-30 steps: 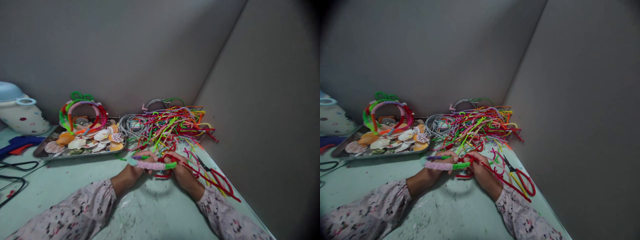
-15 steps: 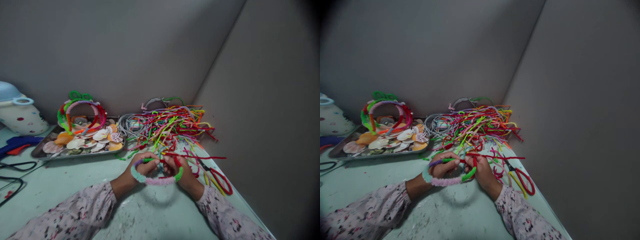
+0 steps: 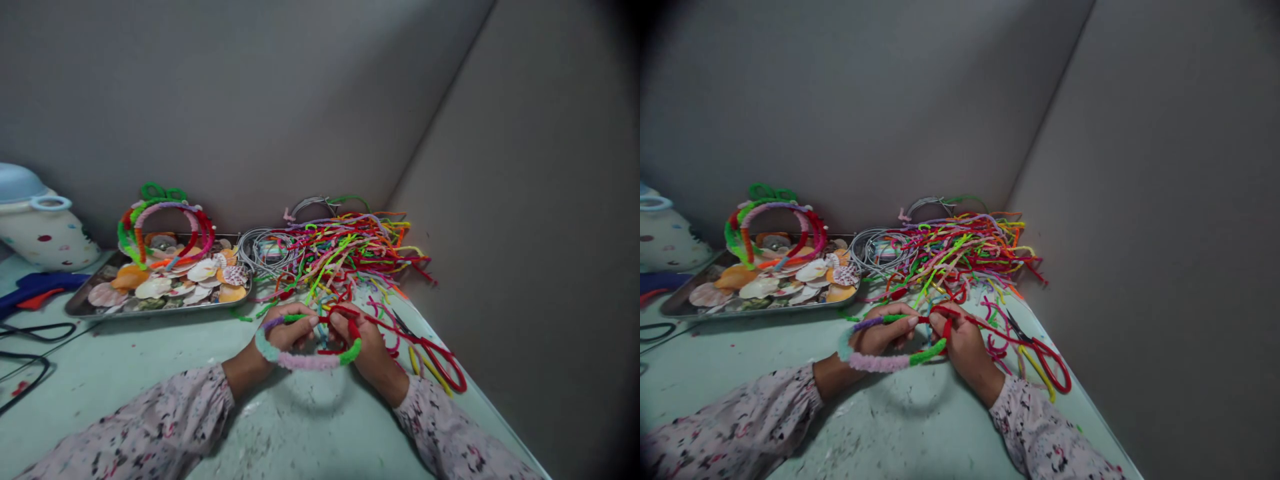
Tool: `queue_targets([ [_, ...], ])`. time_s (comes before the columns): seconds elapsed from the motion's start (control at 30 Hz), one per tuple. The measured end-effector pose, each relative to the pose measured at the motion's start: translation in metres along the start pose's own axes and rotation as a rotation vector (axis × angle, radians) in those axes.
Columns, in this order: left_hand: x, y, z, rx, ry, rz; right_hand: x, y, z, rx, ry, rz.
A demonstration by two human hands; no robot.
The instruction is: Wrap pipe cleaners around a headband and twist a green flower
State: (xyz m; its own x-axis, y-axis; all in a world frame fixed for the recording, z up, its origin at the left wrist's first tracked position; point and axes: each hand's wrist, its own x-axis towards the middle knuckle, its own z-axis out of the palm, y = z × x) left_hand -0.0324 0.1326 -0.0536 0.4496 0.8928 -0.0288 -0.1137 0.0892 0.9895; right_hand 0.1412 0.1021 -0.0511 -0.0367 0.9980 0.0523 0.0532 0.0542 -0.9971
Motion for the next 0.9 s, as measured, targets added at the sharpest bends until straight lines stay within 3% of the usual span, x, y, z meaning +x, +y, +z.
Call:
queue_targets([
  [0.23,0.003,-0.01,-0.004,-0.196,-0.006,0.017,0.001,0.003,0.002,-0.047,0.163,-0.207],
  [0.53,0.004,-0.02,-0.01,-0.194,-0.091,0.062,-0.001,0.002,0.001,-0.109,0.088,-0.27],
  [0.9,0.006,-0.02,-0.01,-0.058,-0.028,0.058,-0.001,0.011,0.0,-0.185,0.087,-0.316],
])
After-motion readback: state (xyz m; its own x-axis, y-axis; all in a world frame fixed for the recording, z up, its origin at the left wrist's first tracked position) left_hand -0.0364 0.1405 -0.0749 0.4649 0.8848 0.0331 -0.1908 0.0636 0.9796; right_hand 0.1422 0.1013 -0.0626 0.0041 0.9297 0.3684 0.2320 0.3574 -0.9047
